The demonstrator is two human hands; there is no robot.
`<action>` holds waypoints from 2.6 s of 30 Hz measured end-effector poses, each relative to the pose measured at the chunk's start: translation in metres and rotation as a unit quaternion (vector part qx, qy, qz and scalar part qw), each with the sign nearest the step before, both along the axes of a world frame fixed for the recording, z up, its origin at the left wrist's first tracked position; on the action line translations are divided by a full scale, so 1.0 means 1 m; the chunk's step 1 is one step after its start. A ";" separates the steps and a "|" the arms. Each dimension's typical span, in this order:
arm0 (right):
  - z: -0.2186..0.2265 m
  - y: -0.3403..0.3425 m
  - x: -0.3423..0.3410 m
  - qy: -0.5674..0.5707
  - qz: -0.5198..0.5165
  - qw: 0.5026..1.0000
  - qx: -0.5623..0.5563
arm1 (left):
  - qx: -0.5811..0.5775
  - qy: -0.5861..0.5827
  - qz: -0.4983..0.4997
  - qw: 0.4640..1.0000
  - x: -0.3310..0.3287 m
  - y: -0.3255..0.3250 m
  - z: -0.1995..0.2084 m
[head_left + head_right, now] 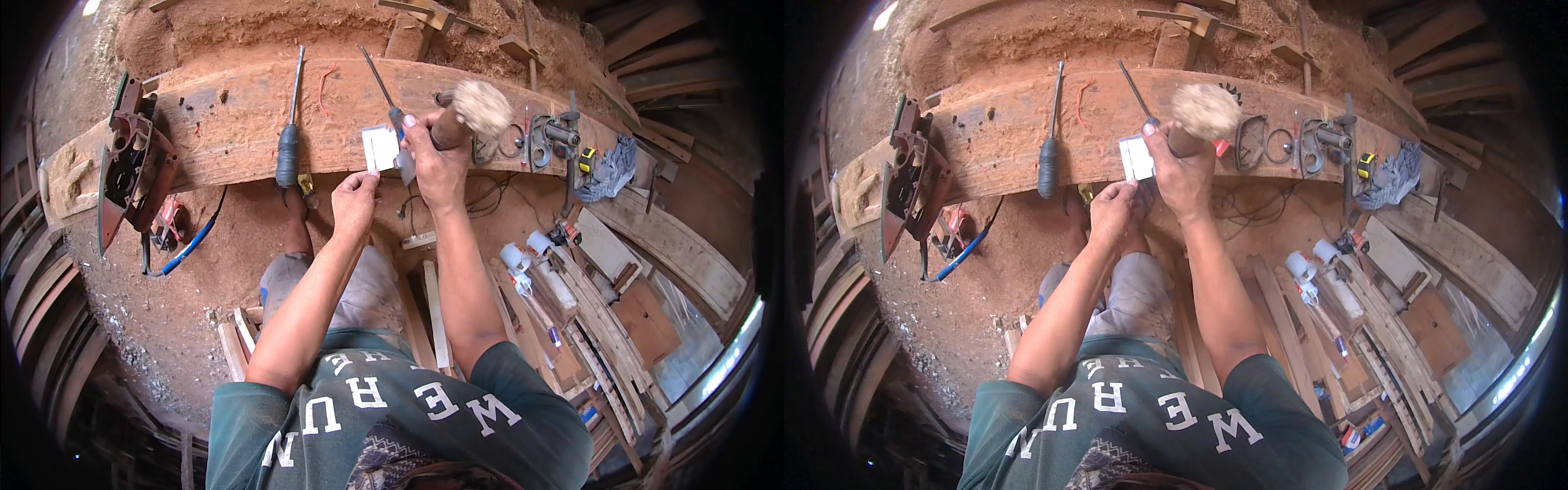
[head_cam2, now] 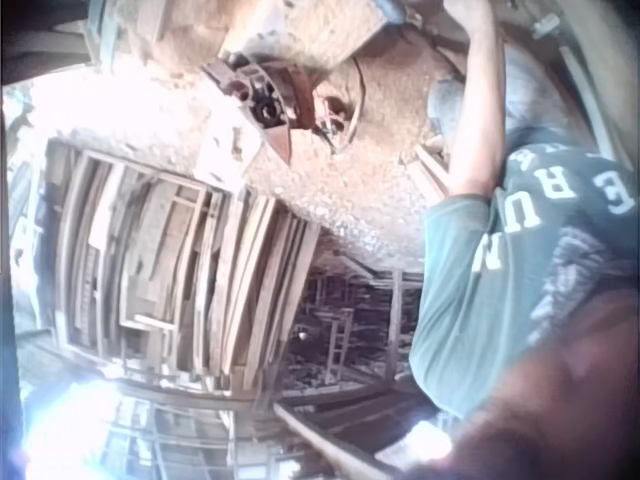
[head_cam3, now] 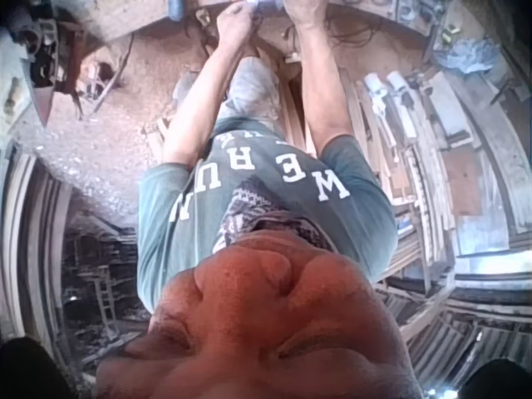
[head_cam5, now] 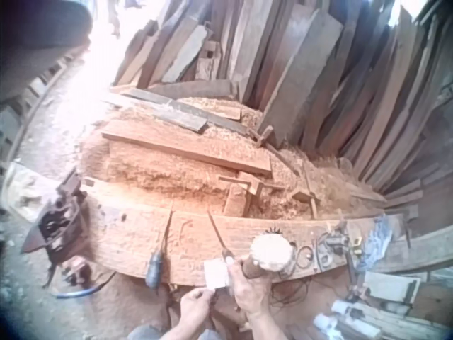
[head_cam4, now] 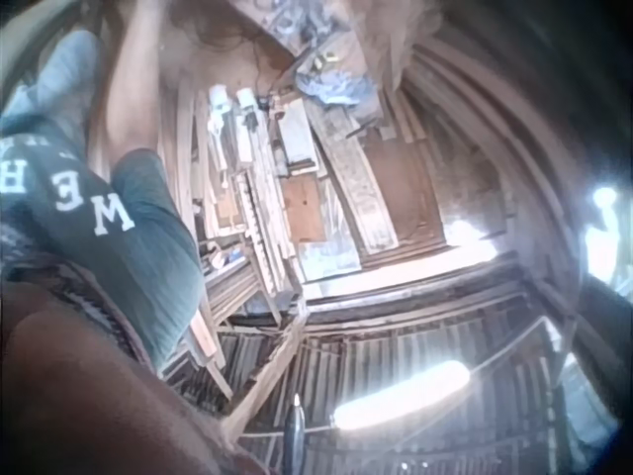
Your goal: The person disassembles a metal power tool component, applies grease to the internal gears and cylinder, and reassembles the metal housing. Then, the person inserts a wooden handle into a metal sleeve and taps it into place using a wooden mallet while holding a small piece of card against the assembly.
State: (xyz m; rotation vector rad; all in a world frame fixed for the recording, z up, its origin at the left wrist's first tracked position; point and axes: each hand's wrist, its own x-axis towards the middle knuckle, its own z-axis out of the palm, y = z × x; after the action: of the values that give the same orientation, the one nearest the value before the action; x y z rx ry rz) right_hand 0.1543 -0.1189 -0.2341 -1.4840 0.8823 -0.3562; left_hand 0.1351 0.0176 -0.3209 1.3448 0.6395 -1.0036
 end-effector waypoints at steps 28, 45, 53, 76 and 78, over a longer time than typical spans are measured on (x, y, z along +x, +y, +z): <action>-0.027 0.032 0.036 0.183 0.105 0.934 -0.288 | -0.031 -0.147 -0.068 0.986 0.097 0.154 0.074; 0.111 0.078 0.011 0.061 0.179 0.982 0.012 | -0.188 -0.203 -0.044 0.960 0.092 0.137 0.168; 0.198 0.100 0.013 -0.039 0.192 0.980 0.020 | -0.192 -0.315 -0.031 0.929 0.096 0.134 0.250; 0.211 0.168 0.016 -0.142 0.226 0.963 0.019 | -0.102 -0.389 -0.083 0.912 0.096 0.225 0.299; 0.223 0.166 0.019 -0.160 0.214 0.964 0.000 | -0.096 -0.384 -0.088 0.914 0.100 0.224 0.298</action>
State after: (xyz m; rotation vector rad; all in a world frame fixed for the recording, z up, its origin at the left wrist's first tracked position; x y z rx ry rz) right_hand 0.1736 0.0476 -0.0112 -1.5178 0.2916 -0.2620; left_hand 0.2347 0.2412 -0.0233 1.4918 -0.1754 -0.5721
